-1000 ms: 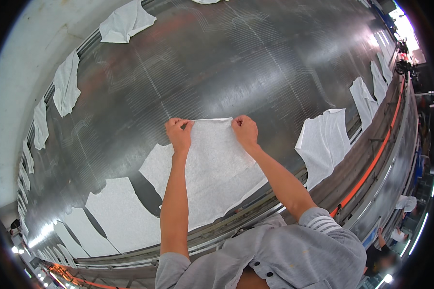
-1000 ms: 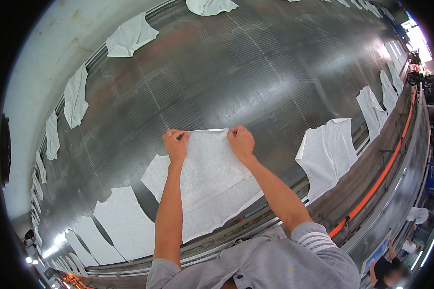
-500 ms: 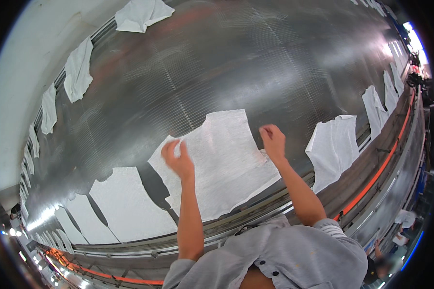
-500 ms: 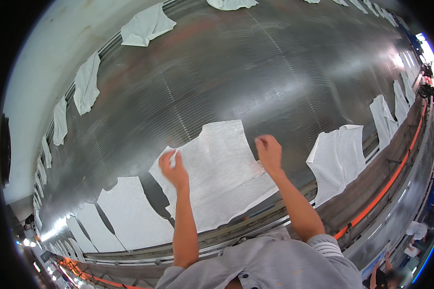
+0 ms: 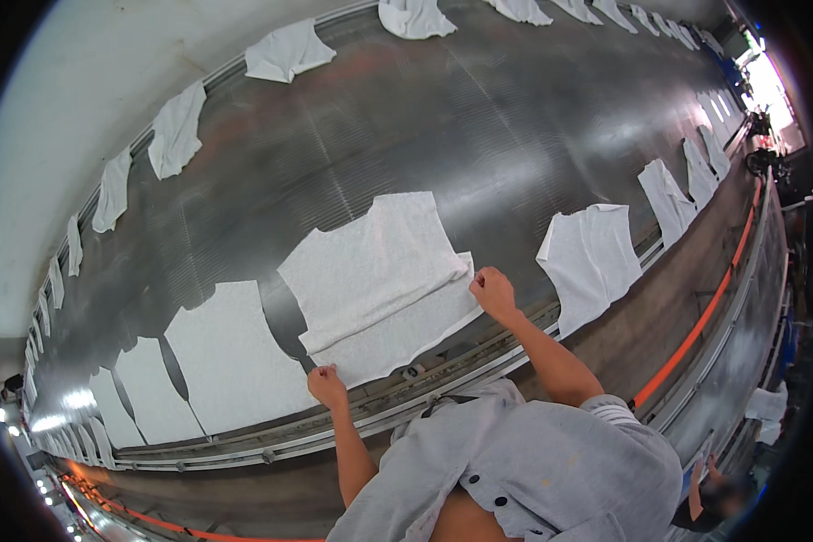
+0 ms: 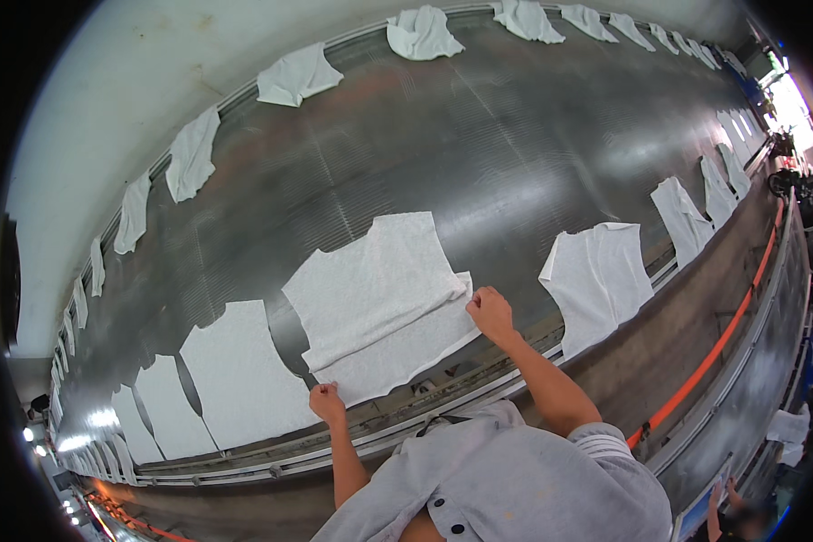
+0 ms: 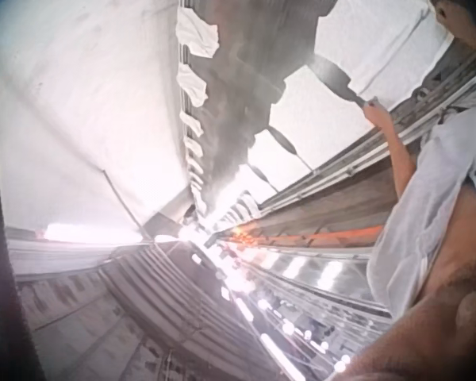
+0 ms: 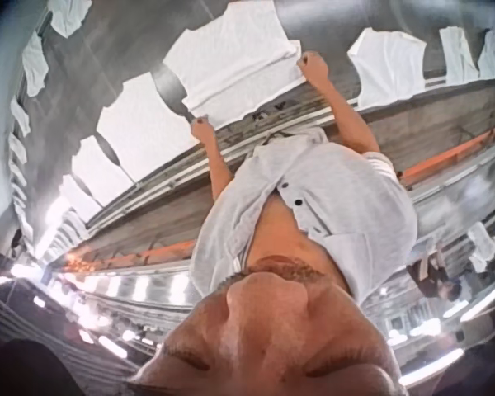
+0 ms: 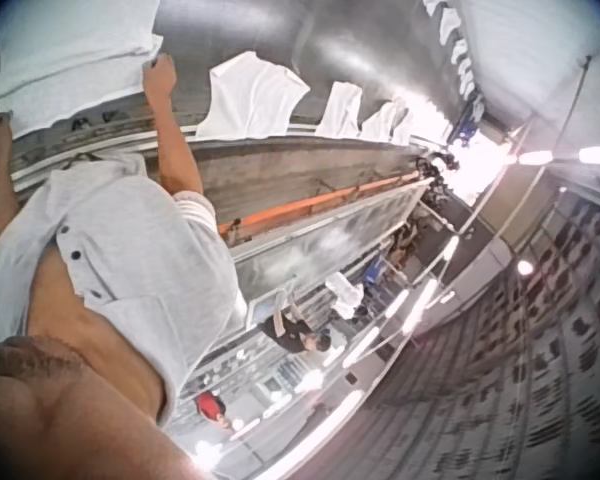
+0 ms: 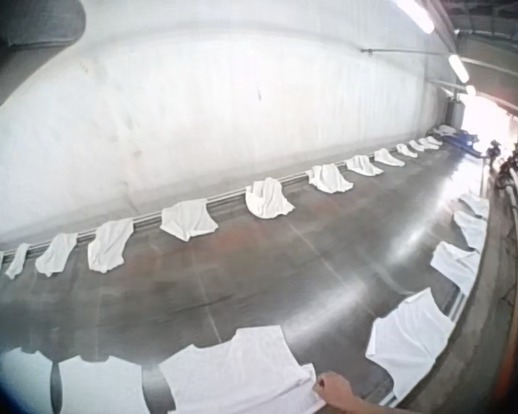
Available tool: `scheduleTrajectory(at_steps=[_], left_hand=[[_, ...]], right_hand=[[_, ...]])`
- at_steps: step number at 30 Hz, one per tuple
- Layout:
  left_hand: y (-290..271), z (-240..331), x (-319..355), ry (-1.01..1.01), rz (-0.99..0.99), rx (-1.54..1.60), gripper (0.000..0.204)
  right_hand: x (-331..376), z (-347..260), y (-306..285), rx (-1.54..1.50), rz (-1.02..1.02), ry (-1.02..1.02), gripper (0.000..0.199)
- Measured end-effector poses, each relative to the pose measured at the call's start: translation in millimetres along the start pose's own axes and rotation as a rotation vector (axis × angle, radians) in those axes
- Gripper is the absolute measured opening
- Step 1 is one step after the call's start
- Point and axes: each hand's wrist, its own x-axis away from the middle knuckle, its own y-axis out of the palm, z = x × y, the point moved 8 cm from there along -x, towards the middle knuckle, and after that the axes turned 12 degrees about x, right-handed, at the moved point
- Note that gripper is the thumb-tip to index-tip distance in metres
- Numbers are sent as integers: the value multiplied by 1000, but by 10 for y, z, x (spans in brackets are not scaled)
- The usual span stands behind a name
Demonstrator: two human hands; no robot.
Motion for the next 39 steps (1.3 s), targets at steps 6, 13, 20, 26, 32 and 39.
scheduleTrajectory(at_steps=[6, 13, 20, 26, 32, 39], left_hand=[[-212, -24, -73, -451, -246, 1137, 11], [-1023, 980, -48, -199, -119, 1309, 13], [-1399, 1071, -56, -67, -177, 1075, 21], [-1412, 835, 102, -97, -164, 1005, 21], [-1130, 218, 627, -312, -255, 598, 26], [-913, -166, 828, -210, -250, 499, 36]], right_hand=[[221, -288, -576, -673, -127, 178, 6], [397, -226, -819, -1214, -88, 292, 11], [566, -392, -1278, -1132, -61, 270, 11], [822, -130, -1154, -992, -116, 331, 17], [1216, 525, -529, -833, -131, 513, 30], [1240, 650, -443, -373, 11, 220, 19]])
